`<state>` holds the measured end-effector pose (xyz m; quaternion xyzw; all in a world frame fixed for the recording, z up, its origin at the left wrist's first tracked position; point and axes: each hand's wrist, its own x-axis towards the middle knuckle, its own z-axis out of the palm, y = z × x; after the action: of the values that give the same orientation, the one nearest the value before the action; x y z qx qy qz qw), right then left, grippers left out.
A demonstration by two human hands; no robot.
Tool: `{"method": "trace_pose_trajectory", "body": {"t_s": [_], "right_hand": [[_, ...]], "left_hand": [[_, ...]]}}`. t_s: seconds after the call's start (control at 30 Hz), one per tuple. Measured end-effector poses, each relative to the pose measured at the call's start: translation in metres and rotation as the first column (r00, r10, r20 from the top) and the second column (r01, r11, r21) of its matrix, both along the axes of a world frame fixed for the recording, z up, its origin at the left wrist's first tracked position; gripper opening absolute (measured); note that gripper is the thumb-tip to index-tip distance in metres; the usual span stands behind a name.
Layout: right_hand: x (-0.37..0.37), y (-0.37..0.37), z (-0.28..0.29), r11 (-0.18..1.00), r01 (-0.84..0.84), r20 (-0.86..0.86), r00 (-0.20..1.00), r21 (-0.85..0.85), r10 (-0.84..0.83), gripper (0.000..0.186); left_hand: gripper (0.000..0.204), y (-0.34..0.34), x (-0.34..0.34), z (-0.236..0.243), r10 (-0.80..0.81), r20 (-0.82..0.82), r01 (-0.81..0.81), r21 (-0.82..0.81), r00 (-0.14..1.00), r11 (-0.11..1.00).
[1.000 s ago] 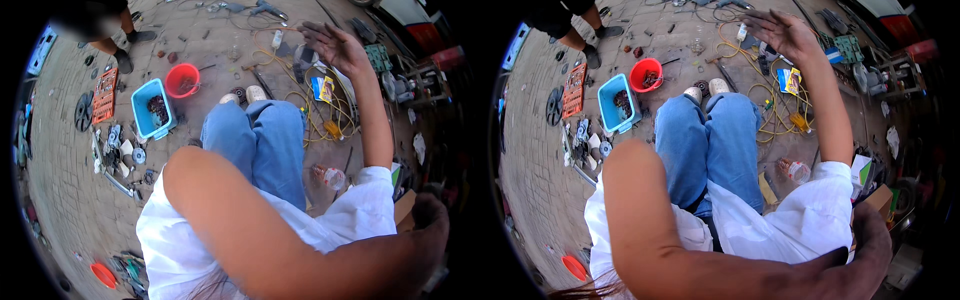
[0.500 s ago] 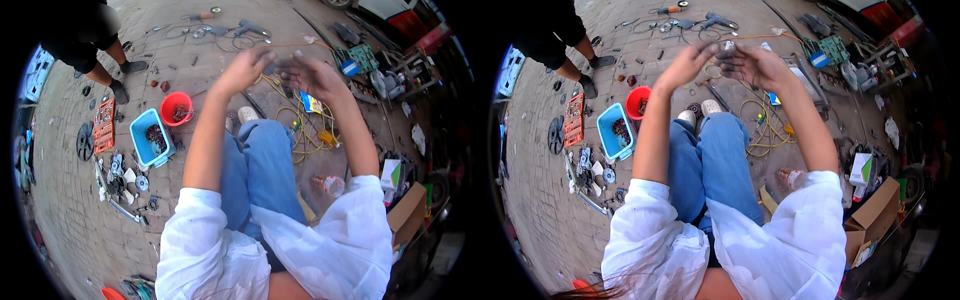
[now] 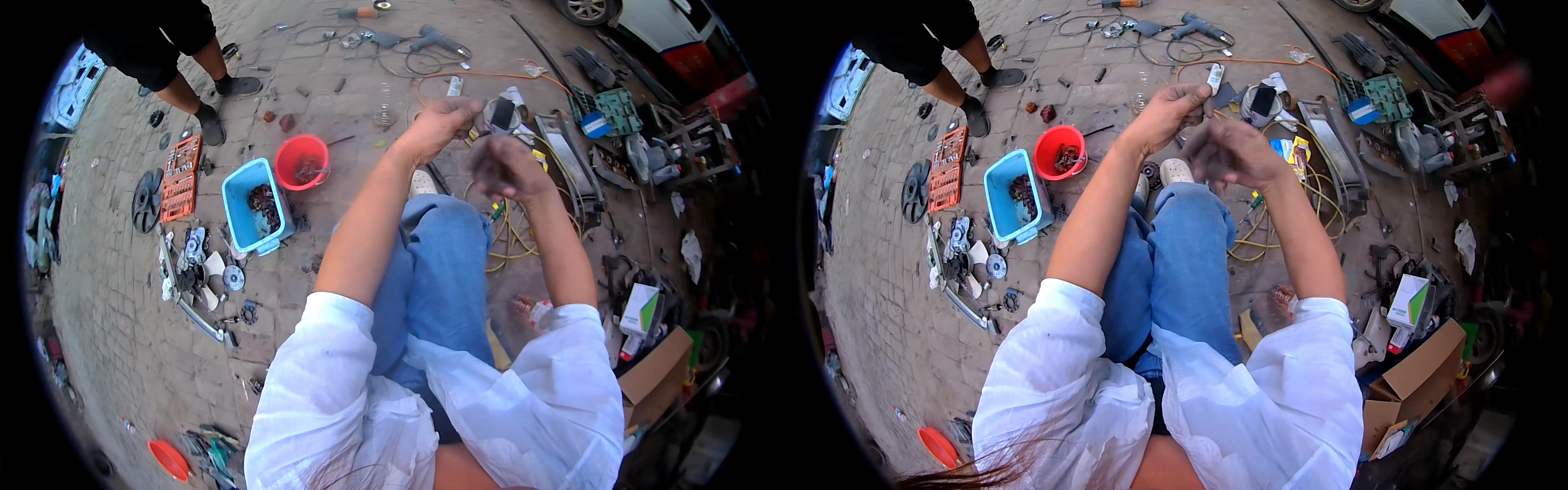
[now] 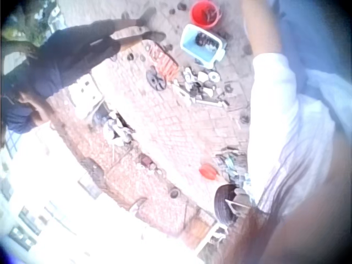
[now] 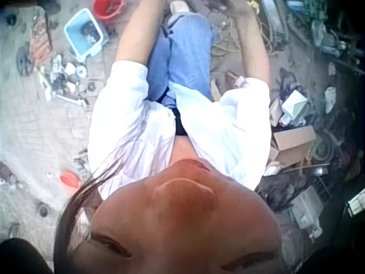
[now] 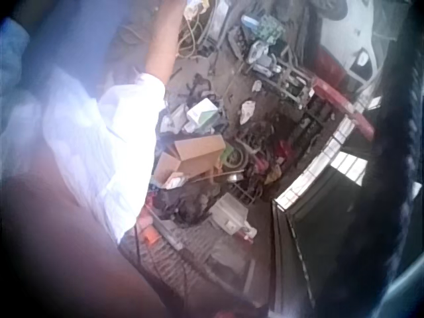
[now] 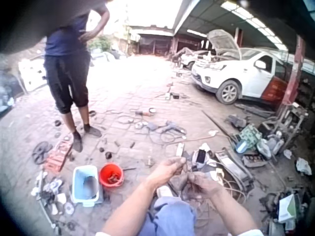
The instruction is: The person sits on the ground and uses pliers to remove copper wire from a motor stator. They pull the wire out of the slots and place the removed pieces into a red bucket. The person continues to strip the stator of wire throughout the clip.
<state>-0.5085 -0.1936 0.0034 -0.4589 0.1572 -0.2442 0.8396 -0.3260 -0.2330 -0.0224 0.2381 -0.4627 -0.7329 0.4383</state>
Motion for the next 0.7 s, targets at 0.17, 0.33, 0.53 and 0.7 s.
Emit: {"method": "trace_pose_trajectory", "body": {"t_s": [0.17,0.33,0.53,0.7], "right_hand": [[0.013,-0.015,0.015,0.870,0.494,0.411,0.790,0.015,-0.456,0.047],[0.017,-0.038,0.000,0.335,0.570,0.124,0.619,-0.750,-0.776,0.047],[-0.004,-0.060,-0.073,-0.026,-0.362,-0.181,0.525,-0.932,-0.832,0.029],[-0.003,-0.049,-0.105,0.380,-0.453,-0.581,0.488,-0.807,-0.651,0.033]], "left_hand": [[0.032,-0.004,-0.012,-0.020,0.030,0.321,0.002,-0.099,0.946,0.995],[0.030,-0.013,-0.012,-0.059,-0.097,0.519,0.222,-0.186,0.849,0.957],[0.021,-0.025,0.001,-0.079,0.171,0.745,0.286,-0.443,0.644,0.850],[0.020,-0.039,0.033,-0.079,0.281,0.751,0.314,-0.542,0.597,0.780]]}}
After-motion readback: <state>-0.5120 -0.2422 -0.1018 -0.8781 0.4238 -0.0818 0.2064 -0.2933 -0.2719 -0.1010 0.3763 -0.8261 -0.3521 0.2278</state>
